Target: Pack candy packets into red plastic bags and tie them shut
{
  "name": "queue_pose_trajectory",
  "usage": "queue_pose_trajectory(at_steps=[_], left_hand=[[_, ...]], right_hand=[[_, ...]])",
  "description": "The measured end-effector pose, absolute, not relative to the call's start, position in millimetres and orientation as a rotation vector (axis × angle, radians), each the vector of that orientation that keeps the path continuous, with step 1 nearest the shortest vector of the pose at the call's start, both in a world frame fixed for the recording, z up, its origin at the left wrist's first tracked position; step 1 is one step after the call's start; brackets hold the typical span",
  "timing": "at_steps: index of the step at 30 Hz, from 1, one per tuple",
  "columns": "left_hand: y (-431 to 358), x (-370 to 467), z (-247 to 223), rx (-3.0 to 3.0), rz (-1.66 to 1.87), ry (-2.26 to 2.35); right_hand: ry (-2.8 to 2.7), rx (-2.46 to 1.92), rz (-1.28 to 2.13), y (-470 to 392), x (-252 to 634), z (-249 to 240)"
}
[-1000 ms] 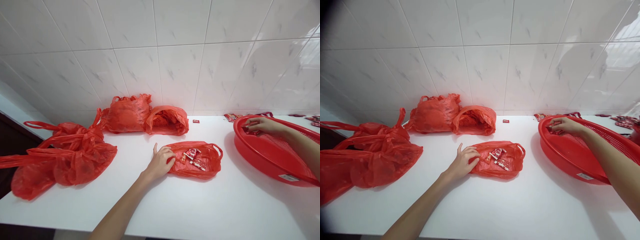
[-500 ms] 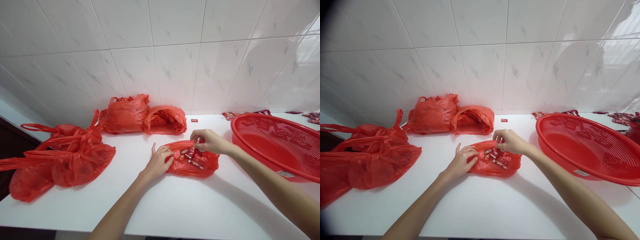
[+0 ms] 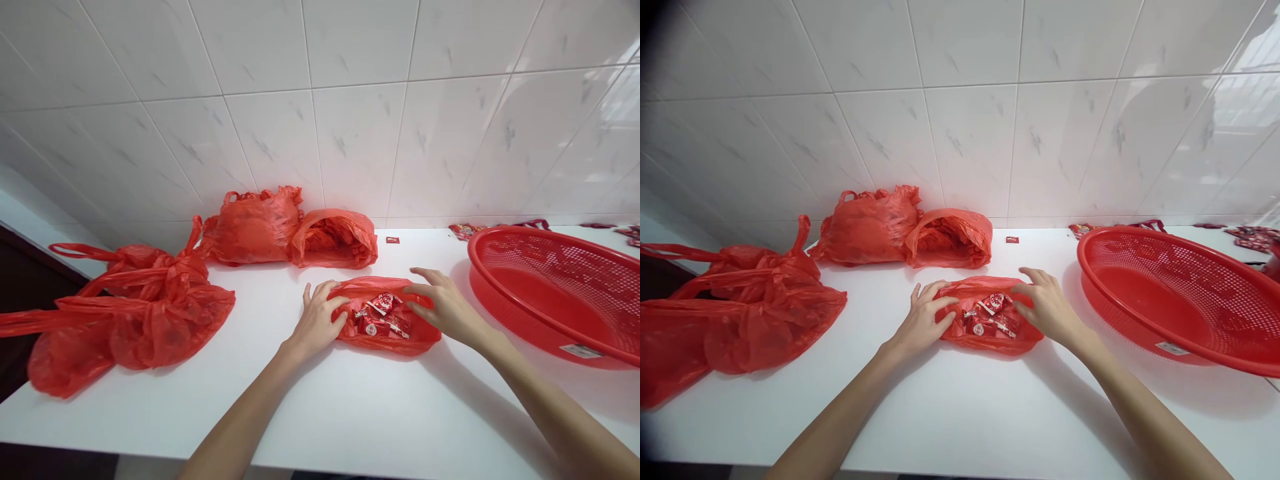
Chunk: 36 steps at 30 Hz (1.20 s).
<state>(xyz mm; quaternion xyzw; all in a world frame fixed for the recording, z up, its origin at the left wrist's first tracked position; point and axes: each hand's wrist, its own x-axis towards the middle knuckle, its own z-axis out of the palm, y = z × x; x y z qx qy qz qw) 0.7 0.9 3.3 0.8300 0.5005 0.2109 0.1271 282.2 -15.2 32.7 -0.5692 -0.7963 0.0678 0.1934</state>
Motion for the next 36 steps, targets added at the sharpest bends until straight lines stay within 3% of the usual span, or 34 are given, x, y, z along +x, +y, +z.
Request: queue_pose_trajectory(at_steps=[2,5,8,14,24,30,36], left_hand=[[1,0,2,2.395,0.608,1.531],[3,-2,-1,2.311,0.564,1.646],[5,-5,-4,2.223,0.568,1.657],[7,-5,-9,2.169,0.717,1.595],[12,-6,-11,2.283,1.354,1.476],[16,-6,2,2.252,1.420,1.471],[28,-17,47,2.214,1.386,1.554]], right_hand=[[-2.206,-1.722,0.104,-20,299,20],[-2.126,-1.801,0.256,-23,311,2],[-2.021,-1.764,0.432,-22,311,-9],[-1.880,-1.625,0.423,-15,304,-11],[-1.671,-1.334,0.143,-18,307,33],[-1.621,-1.218,0.202,-9,310,60],[-1.662,-1.168,0.148,-4,312,102]])
